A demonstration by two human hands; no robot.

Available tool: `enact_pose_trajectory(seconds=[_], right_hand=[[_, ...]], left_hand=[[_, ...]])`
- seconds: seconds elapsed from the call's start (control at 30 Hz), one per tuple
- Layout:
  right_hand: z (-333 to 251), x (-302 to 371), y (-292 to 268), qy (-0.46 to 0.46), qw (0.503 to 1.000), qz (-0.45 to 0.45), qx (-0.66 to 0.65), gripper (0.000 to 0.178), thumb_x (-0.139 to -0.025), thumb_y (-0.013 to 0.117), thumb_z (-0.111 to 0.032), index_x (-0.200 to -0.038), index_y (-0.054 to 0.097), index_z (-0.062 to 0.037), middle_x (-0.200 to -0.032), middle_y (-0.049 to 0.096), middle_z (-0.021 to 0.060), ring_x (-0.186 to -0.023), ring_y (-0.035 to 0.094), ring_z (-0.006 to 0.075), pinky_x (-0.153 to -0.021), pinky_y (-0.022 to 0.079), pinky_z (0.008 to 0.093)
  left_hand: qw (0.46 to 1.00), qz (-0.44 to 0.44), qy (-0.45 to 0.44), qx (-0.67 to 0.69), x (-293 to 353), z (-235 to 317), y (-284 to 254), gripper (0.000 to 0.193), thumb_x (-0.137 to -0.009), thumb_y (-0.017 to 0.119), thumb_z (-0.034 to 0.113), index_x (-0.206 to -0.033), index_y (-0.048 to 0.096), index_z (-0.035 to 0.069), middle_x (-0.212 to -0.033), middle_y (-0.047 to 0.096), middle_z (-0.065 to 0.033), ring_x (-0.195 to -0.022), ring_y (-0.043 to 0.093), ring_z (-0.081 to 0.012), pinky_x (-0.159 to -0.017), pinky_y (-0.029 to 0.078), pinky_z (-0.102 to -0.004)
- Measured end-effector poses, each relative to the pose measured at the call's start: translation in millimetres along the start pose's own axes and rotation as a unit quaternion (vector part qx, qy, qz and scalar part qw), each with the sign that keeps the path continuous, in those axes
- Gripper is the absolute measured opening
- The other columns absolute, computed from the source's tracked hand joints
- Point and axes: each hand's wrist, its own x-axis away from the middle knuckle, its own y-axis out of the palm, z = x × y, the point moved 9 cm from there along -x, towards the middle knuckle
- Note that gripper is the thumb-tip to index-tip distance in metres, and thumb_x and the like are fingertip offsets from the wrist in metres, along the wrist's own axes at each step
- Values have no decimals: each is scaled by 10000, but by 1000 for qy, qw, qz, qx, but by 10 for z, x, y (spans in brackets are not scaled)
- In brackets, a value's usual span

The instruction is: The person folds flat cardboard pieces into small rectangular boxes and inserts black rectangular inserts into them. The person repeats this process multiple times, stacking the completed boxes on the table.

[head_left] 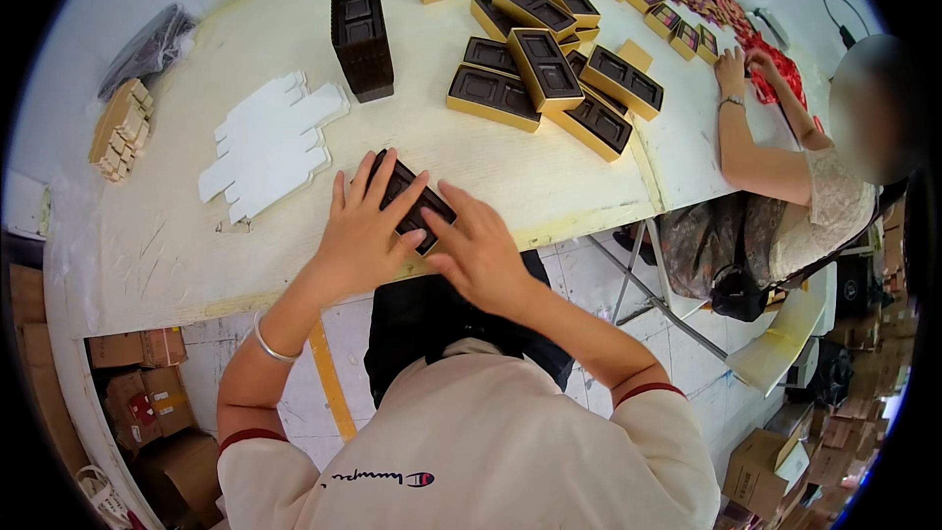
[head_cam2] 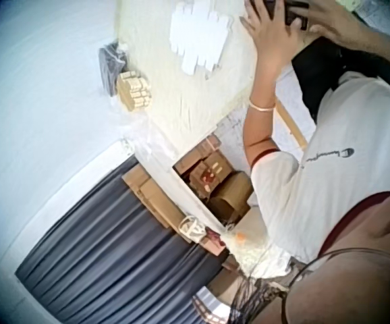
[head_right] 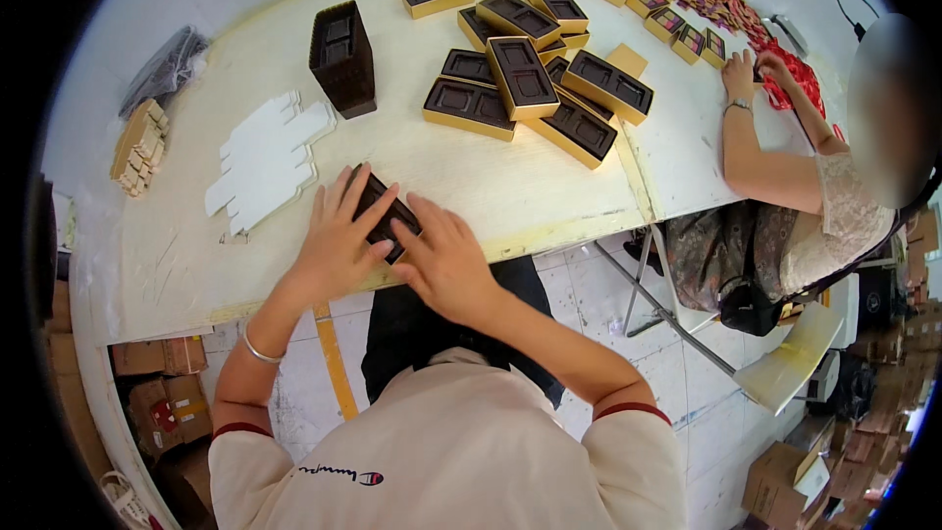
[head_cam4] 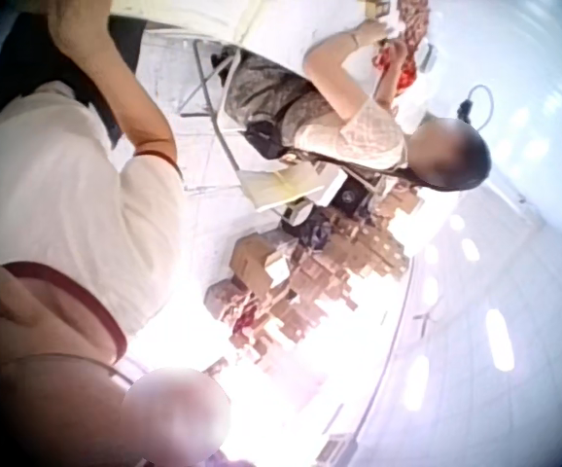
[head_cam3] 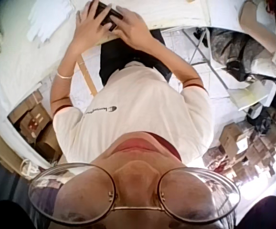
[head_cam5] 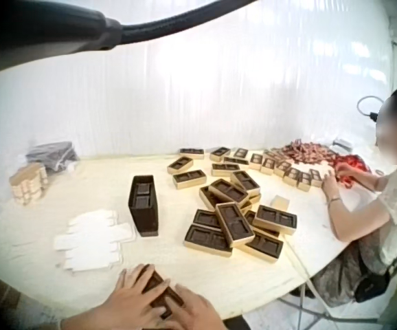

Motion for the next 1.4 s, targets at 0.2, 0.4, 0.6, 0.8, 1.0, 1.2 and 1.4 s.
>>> enact_pose_trajectory(seconds=[0.2, 0.4, 0.6, 0.8, 1.0, 1.2, 1.4], right_hand=[[77, -113, 4, 2, 999, -19, -47, 502, -783, 660, -150, -1253, 534, -24, -1392, 378, 253, -1262, 412, 385, -1046, 325, 465], [486, -140, -150, 73, 949, -68, -299, 468, -821, 599, -35, -1281, 515, -14, -1330, 479, 201, -1238, 456, 365, -1030, 368, 408], [461, -195, -22, 129, 910, -55, -391, 421, -845, 547, 1, -1265, 520, -7, -1259, 518, 134, -1204, 473, 248, -1020, 355, 339], [436, -236, 109, 82, 967, -46, -239, 476, -778, 670, -135, -1239, 563, -85, -1254, 504, 167, -1147, 484, 333, -1009, 342, 419], [188, -112, -156, 0, 992, -65, -108, 519, -743, 733, -185, -1231, 582, -93, -1328, 468, 171, -1222, 421, 384, -1044, 312, 443], [715, -366, -1334, -5, 996, 81, 39, 447, -767, 732, -165, -1175, 609, -28, -1218, 589, 159, -1204, 508, 316, -1029, 374, 422], [2046, -1063, -2073, 88, 984, 132, 87, 431, -841, 706, -172, -1222, 579, -16, -1172, 620, 125, -1070, 577, 220, -931, 439, 319]], left_hand=[[997, 14, -67, 21, 60, -101, -63, 597, -848, 616, 409, -1374, 470, 166, -1451, 314, -190, -1340, 274, -373, -1055, 265, -502], [999, 31, 8, 33, -1, -122, -216, 684, -821, 635, 497, -1400, 437, 191, -1468, 316, -142, -1373, 233, -381, -1130, 154, -534], [994, 38, 22, 100, -19, -176, -1, 603, -860, 611, 363, -1384, 440, 117, -1412, 367, -161, -1319, 296, -395, -1080, 270, -503], [992, 85, -89, 37, 158, -6, 20, 528, -896, 557, 264, -1379, 434, 89, -1361, 389, -195, -1233, 349, -411, -1025, 317, -492], [969, 149, -67, 185, 240, -97, -88, 590, -884, 588, 307, -1398, 403, 84, -1422, 352, -182, -1309, 312, -386, -1094, 242, -468], [961, 208, -183, 8, 580, -1078, -635, 561, -752, 747, 269, -1241, 554, 71, -1305, 520, -160, -1260, 425, -346, -1065, 326, -432], [966, 6, -259, 1, 533, -1625, -604, 431, -701, 782, 216, -1068, 646, 36, -1118, 634, -144, -1022, 592, -300, -879, 467, -359]])
